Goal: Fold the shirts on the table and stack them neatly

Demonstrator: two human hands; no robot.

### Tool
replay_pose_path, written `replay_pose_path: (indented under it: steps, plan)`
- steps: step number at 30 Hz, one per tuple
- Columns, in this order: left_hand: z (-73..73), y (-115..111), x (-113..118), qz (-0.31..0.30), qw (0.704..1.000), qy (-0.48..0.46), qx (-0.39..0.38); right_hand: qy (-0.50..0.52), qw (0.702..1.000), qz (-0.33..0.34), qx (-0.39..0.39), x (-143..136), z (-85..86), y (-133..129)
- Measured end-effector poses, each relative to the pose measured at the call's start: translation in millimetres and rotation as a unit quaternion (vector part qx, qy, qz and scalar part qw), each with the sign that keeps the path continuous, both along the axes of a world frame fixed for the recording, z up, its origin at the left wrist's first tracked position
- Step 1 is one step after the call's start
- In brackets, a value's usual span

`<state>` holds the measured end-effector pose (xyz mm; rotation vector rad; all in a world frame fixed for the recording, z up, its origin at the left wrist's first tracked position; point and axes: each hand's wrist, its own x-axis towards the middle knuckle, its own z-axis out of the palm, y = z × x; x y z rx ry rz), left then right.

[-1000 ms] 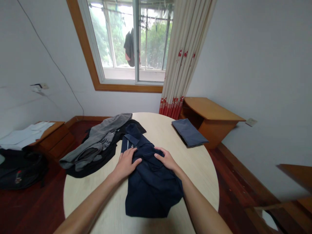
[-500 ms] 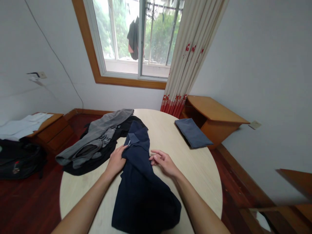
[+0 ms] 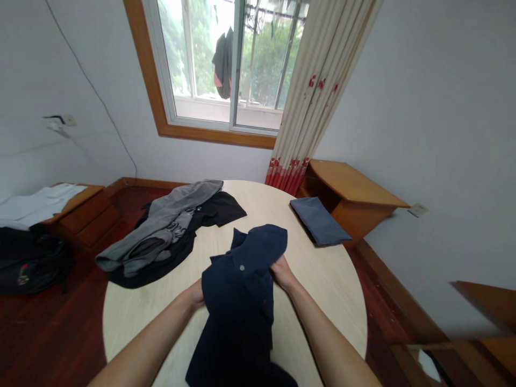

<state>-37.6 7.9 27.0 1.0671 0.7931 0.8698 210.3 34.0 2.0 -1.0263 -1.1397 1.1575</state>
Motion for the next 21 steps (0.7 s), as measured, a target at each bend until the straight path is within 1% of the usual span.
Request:
replay_pose_path:
  steps: [2, 3, 5, 7, 9, 11, 13, 15, 16, 18, 21]
  plan:
    - [-1.7, 4, 2, -0.034, 0.997, -0.039, -0.064, 0.026, 0.999, 0.012, -0.027, -1, 0.8, -2]
    - [-0.9, 7, 4, -0.039, 0.993, -0.060, -0.092, 0.039, 0.998, 0.017, -0.040, 0, 2.4, -2]
    - [3.7, 14, 4, -0.005, 0.989, -0.089, -0.116, 0.062, 0.996, 0.009, -0.060, 2, 8.4, -4]
    - [10.3, 22, 0, 0.044, 0.987, -0.098, -0.119, 0.085, 0.994, -0.029, -0.063, 7, 16.9, -4]
    - [16.2, 30, -8, 0.101, 0.986, -0.096, -0.093, 0.112, 0.989, -0.074, -0.055, 13, 25.2, -5]
    - [19.6, 38, -19, 0.178, 0.979, -0.092, -0.024, 0.128, 0.985, -0.104, -0.047, 21, 30.8, -5]
    - [19.7, 44, -28, 0.257, 0.960, -0.102, 0.054, 0.120, 0.984, -0.122, -0.039, 29, 32.9, -4]
    - [16.4, 48, -31, 0.304, 0.943, -0.093, 0.099, 0.089, 0.987, -0.130, -0.019, 36, 31.8, -3]
    - [13.7, 49, -30, 0.313, 0.940, -0.072, 0.111, 0.070, 0.990, -0.126, -0.008, 39, 30.7, -2]
    - [6.9, 47, -25, 0.306, 0.943, -0.004, 0.132, 0.043, 0.993, -0.106, 0.002, 42, 28.0, 1]
    - [-4.8, 44, -15, 0.251, 0.952, 0.073, 0.163, 0.059, 0.994, -0.085, -0.019, 44, 25.6, 4]
